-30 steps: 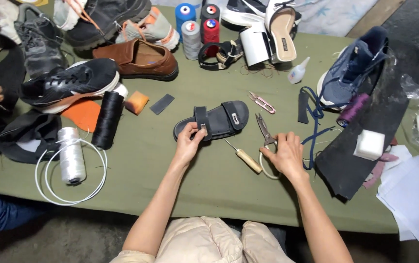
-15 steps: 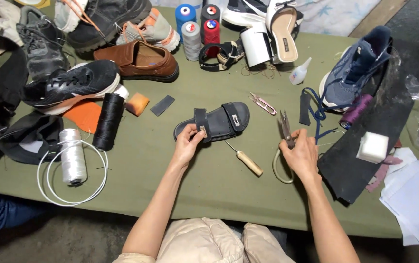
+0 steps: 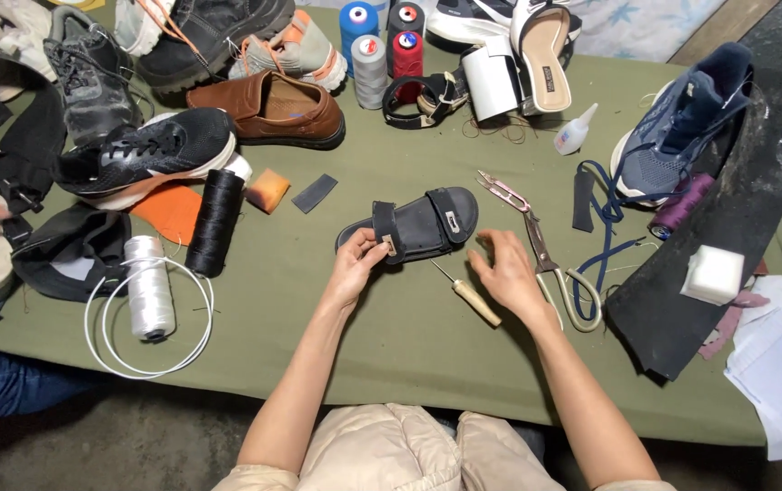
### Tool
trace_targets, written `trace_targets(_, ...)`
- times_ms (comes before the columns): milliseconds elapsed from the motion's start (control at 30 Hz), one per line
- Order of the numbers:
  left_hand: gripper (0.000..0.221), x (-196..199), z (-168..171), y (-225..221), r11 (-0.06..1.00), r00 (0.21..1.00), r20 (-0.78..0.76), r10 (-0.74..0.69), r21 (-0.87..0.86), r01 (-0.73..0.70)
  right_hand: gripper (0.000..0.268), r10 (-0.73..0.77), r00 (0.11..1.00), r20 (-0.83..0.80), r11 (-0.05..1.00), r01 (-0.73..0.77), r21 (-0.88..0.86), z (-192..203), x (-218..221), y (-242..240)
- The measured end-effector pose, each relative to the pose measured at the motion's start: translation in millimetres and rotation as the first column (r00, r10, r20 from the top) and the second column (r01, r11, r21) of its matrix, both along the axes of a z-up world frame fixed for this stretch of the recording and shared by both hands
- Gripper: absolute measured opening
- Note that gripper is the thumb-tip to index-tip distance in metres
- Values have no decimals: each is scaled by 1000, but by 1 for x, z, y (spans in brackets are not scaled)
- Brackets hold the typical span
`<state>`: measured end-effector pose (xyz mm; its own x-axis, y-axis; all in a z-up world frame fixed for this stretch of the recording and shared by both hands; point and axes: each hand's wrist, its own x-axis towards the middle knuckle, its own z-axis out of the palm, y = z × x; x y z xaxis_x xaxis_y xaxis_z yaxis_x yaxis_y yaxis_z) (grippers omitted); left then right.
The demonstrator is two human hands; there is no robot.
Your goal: Repairing a black sandal by trimming edges with scissors, using an awl for adjustments, and applying a finish with a sponge.
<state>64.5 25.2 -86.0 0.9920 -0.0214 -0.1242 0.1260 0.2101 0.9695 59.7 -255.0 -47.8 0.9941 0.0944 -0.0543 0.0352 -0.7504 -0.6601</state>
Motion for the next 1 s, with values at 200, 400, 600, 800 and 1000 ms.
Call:
trace_targets(200, 16, 10, -7, 4, 997, 999, -53, 12, -71, -16, 57, 70, 984, -166, 996, -78, -43, 28, -22, 11)
trace_targets(400, 19, 27, 10, 7, 985, 990, -125, 65, -151, -83, 49, 133, 958, -256, 972, -176, -154, 6, -37, 0)
trace_targets(600, 11, 47, -2, 19, 964, 973, -208, 96, -223, -143, 30, 62, 935, -350, 982, -119, -144, 25, -45, -2)
trace_targets(800, 6, 30, 30, 25, 898, 927, -374, 7, -405, -170, 35, -2, 930, -368, 999, -11, -34, 19, -44, -2)
trace_targets(1000, 5, 19, 48, 23, 854, 916, -399, -33, -488, -181, 36, -24, 940, -340, 1000, 28, 5, 20, -45, -2)
